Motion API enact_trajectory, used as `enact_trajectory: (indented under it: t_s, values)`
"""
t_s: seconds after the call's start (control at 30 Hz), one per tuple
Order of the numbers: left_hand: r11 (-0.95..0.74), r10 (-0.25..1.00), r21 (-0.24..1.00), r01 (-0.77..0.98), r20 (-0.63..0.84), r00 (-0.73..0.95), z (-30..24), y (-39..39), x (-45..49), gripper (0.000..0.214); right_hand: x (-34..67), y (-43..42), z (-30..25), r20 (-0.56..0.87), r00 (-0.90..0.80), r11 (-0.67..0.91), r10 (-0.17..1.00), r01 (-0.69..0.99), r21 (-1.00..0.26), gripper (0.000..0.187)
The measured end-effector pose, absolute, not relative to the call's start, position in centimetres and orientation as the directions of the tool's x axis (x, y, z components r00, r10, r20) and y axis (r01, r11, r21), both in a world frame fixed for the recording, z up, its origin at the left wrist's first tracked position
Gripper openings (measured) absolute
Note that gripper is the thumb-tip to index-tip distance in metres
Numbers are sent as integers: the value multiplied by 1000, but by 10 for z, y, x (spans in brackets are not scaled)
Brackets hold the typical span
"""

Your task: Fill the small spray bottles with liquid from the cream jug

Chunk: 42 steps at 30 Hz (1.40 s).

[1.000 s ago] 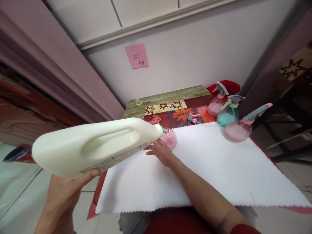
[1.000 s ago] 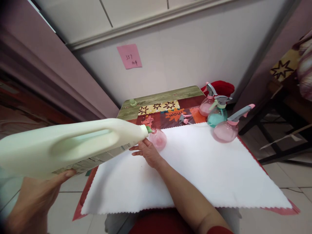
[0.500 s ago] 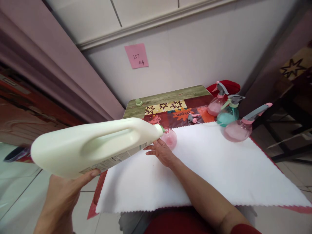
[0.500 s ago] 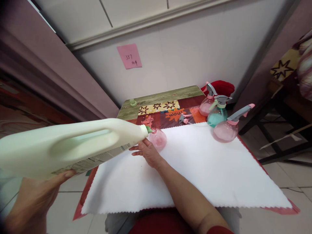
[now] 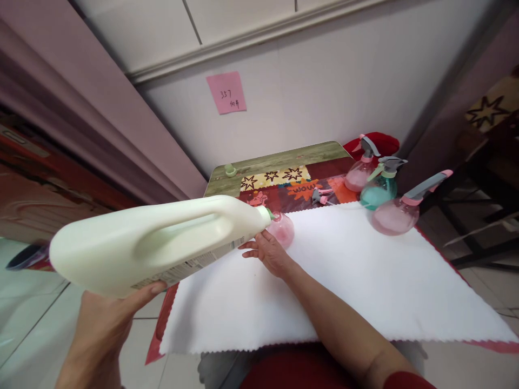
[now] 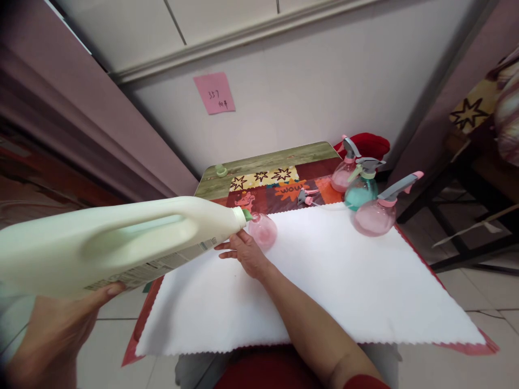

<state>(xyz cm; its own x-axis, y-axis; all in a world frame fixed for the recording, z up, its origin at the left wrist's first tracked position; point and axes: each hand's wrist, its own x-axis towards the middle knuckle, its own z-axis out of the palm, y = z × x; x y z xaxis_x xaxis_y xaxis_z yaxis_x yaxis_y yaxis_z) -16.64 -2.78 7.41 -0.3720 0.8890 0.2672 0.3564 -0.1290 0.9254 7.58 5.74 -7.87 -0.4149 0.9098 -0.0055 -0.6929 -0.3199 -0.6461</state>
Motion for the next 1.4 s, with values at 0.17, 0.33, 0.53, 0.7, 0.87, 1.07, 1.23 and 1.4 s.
enact_trajectory:
  t_s: [0.17, 0.33, 0.53, 0.7, 0.87, 1.07, 1.23, 1.4]
  values:
    - [-98, 876, 928, 360, 252, -411, 71, -29, -168, 75, 76, 58, -80, -4, -413, -318, 911, -695, -644, 61]
    - [-81, 882, 927, 366, 237, -407, 75, -30, -167, 74, 76, 57, -79, -4, -412, -317, 911, -696, -644, 60]
    - [-61, 876, 923, 380, 232, -424, 75, -29, -168, 82, 77, 57, -77, 5, -416, -312, 910, -692, -651, 58]
    - [-58, 868, 916, 396, 243, -434, 76, -29, -166, 83, 78, 56, -76, -7, -415, -322, 910, -694, -644, 60]
    - [-60, 865, 912, 406, 251, -434, 77, -29, -167, 85, 77, 57, -77, -9, -417, -324, 909, -693, -644, 61]
    - [-50, 869, 917, 396, 235, -436, 74, -29, -172, 86, 77, 57, -76, -8, -413, -322, 911, -698, -639, 59]
    - [-51, 869, 907, 417, 246, -429, 75, -30, -171, 81, 77, 57, -76, -13, -414, -324, 910, -693, -643, 59]
    - [-68, 872, 892, 447, 270, -407, 77, -29, -169, 78, 77, 57, -76, -14, -416, -327, 909, -693, -642, 60]
